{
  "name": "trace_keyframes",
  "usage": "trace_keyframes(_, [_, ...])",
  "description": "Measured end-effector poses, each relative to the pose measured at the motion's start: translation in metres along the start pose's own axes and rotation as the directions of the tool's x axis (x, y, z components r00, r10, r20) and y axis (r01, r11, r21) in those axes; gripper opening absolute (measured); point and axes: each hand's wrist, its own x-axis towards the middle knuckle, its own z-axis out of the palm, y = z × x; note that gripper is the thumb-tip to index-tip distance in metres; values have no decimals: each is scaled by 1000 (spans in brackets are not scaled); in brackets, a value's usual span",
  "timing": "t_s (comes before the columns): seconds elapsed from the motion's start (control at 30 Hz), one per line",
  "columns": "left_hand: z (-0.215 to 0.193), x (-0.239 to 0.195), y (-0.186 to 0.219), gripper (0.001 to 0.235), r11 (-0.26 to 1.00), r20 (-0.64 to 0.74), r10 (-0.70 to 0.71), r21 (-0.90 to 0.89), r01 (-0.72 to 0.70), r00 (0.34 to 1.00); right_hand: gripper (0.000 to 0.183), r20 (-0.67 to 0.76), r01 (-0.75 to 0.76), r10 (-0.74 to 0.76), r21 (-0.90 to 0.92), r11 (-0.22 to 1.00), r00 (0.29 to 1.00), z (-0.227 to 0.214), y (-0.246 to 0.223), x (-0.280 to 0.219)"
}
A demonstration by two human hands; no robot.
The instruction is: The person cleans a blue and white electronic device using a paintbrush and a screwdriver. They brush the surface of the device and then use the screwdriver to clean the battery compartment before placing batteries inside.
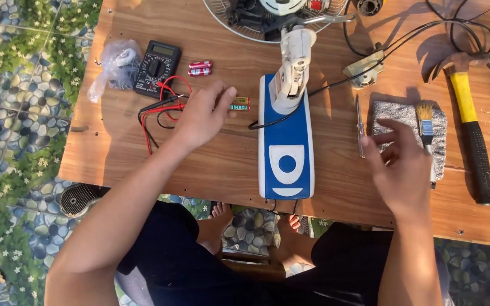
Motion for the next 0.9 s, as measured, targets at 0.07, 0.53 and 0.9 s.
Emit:
trace_keyframes(0.07, [0,-5,4,32,999,8,24,26,-24,1000,31,18,23,-26,140,990,1000,8,-5,-10])
trace_keyframes(0.53, [23,-63,102,23,812,203,517,-425,-400,832,24,6,93,-124,626,774,992,39,-70,-35])
trace_keyframes(0.9, [34,-42,76,20,846,2,534,5,-534,846,19,-142,183,-141,357,916,980,77,-65,-4])
